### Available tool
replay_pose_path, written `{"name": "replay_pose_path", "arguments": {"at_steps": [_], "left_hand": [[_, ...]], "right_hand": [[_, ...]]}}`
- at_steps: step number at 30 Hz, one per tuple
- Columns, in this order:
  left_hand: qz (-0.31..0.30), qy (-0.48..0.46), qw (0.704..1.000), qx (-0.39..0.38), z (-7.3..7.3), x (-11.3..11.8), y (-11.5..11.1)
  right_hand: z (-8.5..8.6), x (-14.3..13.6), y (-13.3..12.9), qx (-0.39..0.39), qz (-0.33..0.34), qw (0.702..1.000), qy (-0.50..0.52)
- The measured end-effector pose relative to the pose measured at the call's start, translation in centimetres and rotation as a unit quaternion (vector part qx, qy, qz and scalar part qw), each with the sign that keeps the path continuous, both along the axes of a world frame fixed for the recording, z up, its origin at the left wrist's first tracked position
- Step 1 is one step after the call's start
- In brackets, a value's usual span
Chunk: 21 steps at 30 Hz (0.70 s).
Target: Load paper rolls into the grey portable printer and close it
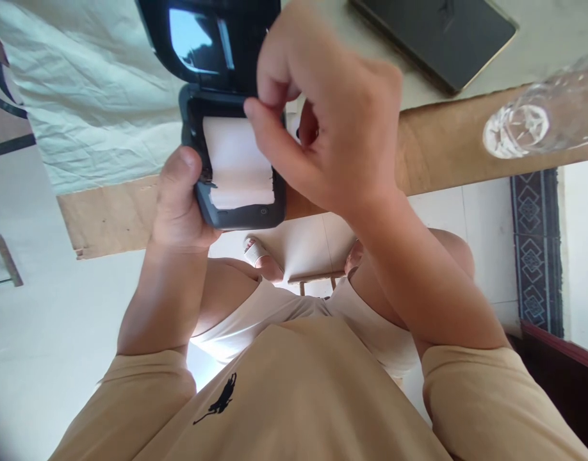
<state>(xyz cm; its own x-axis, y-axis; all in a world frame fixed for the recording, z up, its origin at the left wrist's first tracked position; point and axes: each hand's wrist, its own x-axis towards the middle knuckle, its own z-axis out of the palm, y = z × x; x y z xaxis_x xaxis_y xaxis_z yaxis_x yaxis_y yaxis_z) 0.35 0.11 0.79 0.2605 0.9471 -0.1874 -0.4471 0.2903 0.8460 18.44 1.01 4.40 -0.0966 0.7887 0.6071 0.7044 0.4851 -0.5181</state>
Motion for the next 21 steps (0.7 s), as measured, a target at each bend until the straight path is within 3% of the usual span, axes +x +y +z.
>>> {"name": "replay_pose_path", "arguments": {"at_steps": [2, 5, 9, 15, 18, 21], "left_hand": [[-0.016, 0.021, 0.999, 0.031, 0.2, 0.0, 0.0], [-0.009, 0.036, 0.998, 0.059, 0.2, -0.1, -0.1], [0.001, 0.039, 0.996, 0.078, 0.0, -0.2, -0.3], [-0.018, 0.078, 0.993, 0.091, 0.1, -0.5, -0.5], [-0.031, 0.078, 0.993, 0.083, 0.3, -0.6, -0.5], [-0.017, 0.065, 0.995, 0.075, 0.5, -0.5, -0.5]], "right_hand": [[0.0, -0.4, 0.0, -0.009, -0.042, 0.996, -0.072], [1.0, -1.3, -0.3, -0.116, -0.074, 0.977, -0.164], [2.2, -2.1, -0.6, -0.198, -0.072, 0.945, -0.249], [2.4, -2.1, -0.2, -0.265, -0.047, 0.909, -0.32], [2.4, -1.9, -0.1, -0.273, -0.032, 0.91, -0.309], [2.8, -0.9, -0.3, -0.23, 0.032, 0.946, -0.227]]}}
